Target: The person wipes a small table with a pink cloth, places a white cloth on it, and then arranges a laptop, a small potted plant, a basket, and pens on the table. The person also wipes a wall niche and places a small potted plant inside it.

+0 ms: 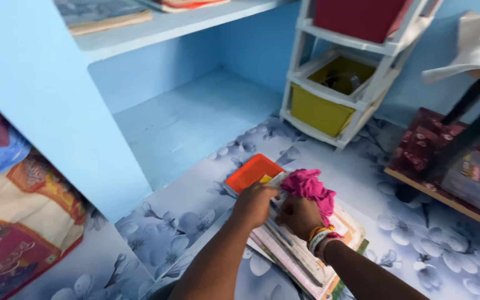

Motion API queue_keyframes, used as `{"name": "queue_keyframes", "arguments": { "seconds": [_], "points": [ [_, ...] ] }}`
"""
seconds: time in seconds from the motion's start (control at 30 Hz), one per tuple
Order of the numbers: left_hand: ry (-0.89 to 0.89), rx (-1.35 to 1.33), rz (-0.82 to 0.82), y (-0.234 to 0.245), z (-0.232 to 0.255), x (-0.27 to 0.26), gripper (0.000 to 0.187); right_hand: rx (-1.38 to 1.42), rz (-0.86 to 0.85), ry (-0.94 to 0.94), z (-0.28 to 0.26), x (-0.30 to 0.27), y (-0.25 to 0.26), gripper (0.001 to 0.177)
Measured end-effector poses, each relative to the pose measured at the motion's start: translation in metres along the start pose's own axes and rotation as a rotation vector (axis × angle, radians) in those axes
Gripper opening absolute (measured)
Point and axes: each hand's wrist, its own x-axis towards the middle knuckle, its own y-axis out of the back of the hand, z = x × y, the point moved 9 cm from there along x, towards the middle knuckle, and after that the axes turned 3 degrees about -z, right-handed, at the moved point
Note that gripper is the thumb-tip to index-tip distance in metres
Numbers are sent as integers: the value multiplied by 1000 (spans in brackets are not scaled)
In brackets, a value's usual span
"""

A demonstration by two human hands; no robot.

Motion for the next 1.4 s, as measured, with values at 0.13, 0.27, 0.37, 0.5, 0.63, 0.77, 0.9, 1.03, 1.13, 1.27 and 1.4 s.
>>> {"name": "queue_keyframes", "arguments": {
  "seconds": [0.13,0.27,0.37,0.5,0.63,0.77,0.9,1.03,1.13,1.27,1.4],
  "points": [
    [-81,234,-42,-15,4,13,21,-59,-4,40,-9,4,-4,23],
    [-118,339,-21,-33,6,15,14,-99,18,82,-3,3,-1,24],
    [-191,356,64,-28,10,13,12,-31,-4,19,8,4,-5,26],
    [-145,263,35,-12,7,13,15,68,64,76,9,5,4,20],
    [-51,-9,69,34,9,10,14,515,74,61,7,2,33,25],
    [72,-248,216,80,35,12,17,875,133,89,-15,-8,97,25],
    [9,-324,301,116,88,30,16,1055,203,92,-34,-10,165,28],
    [-21,-416,332,147,153,71,19,1109,320,176,-45,-11,244,27],
    [-71,-456,354,167,207,118,19,996,450,236,-50,-12,317,25],
    [-262,-590,433,186,291,178,22,922,637,352,-48,-28,425,21],
    [-307,-763,461,196,363,243,18,735,865,448,-48,-52,542,19]
  ]
}}
